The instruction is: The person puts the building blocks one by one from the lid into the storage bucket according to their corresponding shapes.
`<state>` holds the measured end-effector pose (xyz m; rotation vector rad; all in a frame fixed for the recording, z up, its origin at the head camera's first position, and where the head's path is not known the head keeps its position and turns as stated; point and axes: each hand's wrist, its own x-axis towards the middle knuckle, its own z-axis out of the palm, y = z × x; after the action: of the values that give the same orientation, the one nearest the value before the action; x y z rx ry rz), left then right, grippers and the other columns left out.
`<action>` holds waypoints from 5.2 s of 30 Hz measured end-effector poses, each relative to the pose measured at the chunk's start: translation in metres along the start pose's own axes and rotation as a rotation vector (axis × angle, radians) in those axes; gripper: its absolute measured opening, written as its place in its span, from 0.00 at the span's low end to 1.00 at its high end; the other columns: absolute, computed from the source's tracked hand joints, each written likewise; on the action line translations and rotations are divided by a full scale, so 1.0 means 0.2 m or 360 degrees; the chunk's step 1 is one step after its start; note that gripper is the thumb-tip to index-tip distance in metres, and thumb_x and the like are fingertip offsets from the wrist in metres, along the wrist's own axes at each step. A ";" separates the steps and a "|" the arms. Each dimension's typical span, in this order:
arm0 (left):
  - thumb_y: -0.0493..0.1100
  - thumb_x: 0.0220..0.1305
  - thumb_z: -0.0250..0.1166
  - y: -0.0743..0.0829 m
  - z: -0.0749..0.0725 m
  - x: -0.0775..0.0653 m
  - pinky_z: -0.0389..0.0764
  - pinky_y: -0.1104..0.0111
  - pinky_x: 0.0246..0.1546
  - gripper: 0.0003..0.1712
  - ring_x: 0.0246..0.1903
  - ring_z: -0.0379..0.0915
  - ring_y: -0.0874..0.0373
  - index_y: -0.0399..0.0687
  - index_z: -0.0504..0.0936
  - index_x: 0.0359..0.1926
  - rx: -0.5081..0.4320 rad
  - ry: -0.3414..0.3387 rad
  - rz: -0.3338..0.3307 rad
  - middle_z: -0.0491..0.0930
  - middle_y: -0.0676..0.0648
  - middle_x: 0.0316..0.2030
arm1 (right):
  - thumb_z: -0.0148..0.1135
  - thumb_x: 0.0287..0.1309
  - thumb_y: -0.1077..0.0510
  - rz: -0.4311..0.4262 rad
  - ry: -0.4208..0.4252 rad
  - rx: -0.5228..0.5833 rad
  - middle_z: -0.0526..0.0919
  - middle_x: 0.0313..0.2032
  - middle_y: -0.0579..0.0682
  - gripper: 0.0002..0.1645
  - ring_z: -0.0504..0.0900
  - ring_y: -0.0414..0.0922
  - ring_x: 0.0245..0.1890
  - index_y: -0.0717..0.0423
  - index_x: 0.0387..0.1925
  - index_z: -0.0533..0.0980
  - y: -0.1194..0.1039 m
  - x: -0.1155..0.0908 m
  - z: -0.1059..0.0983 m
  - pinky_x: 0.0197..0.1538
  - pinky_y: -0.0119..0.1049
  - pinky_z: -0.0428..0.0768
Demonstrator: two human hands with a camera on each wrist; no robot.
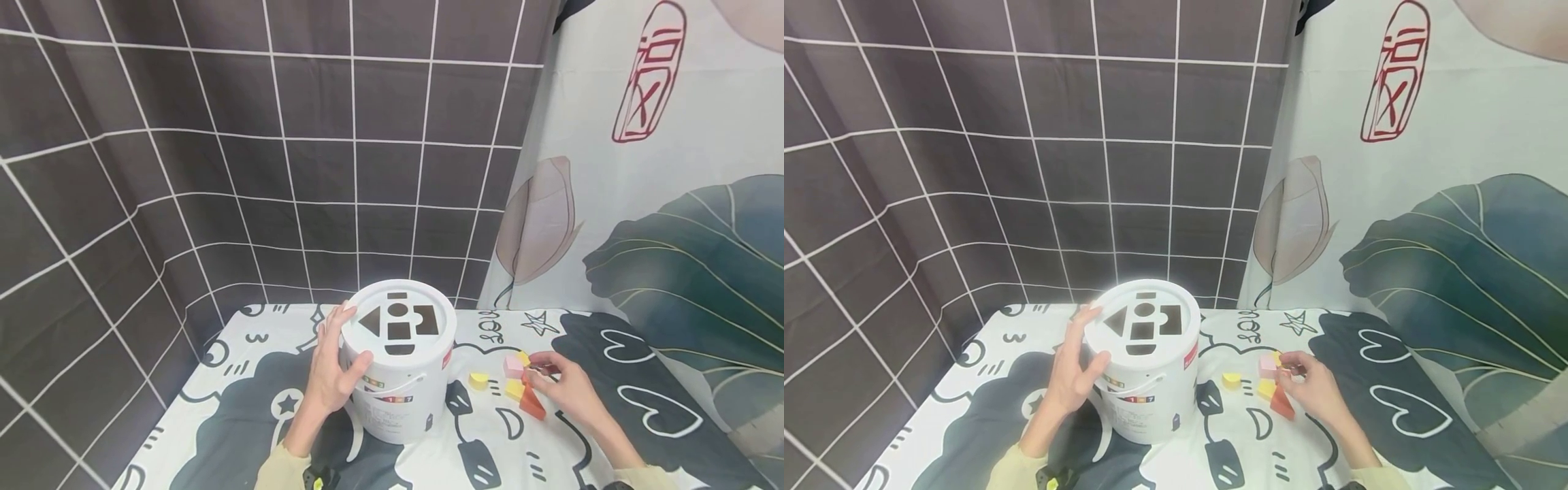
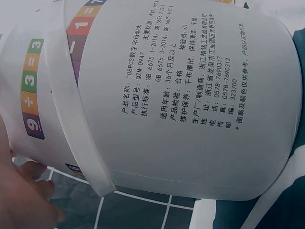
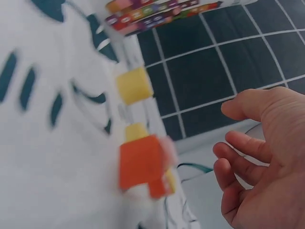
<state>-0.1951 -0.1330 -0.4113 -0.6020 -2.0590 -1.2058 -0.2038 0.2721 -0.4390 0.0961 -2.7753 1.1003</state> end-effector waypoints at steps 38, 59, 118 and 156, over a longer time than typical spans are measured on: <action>0.59 0.59 0.60 -0.01 0.01 0.00 0.42 0.36 0.70 0.42 0.72 0.52 0.35 0.42 0.67 0.69 -0.0018 0.0006 0.0010 0.62 0.38 0.72 | 0.78 0.48 0.57 -0.0459 -0.0506 0.0136 0.81 0.51 0.61 0.39 0.75 0.42 0.39 0.66 0.60 0.72 0.27 -0.03 -0.05 0.35 0.34 0.77; 0.56 0.57 0.60 -0.01 0.00 0.00 0.42 0.35 0.69 0.41 0.72 0.52 0.35 0.43 0.68 0.69 -0.0012 0.0014 0.0010 0.63 0.37 0.72 | 0.80 0.40 0.63 -0.0565 -0.0432 0.0051 0.78 0.47 0.56 0.37 0.74 0.38 0.36 0.68 0.55 0.77 0.27 -0.03 0.00 0.34 0.31 0.78; 0.57 0.58 0.60 0.00 0.00 0.00 0.43 0.36 0.69 0.41 0.72 0.53 0.39 0.42 0.68 0.68 0.0003 0.0027 0.0011 0.63 0.37 0.71 | 0.79 0.40 0.62 -0.0269 -0.0415 0.0199 0.77 0.27 0.49 0.40 0.74 0.38 0.24 0.70 0.56 0.73 0.24 -0.07 0.02 0.25 0.32 0.74; 0.57 0.58 0.60 0.00 0.01 -0.01 0.42 0.35 0.69 0.41 0.72 0.52 0.38 0.42 0.67 0.69 0.0002 0.0021 0.0002 0.63 0.37 0.71 | 0.78 0.44 0.63 -0.0461 -0.0149 0.0136 0.80 0.31 0.49 0.33 0.74 0.38 0.26 0.66 0.54 0.76 -0.02 0.02 -0.08 0.25 0.30 0.70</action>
<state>-0.1947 -0.1321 -0.4128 -0.5935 -2.0477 -1.2048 -0.2052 0.2792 -0.4245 0.5543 -2.6787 1.1618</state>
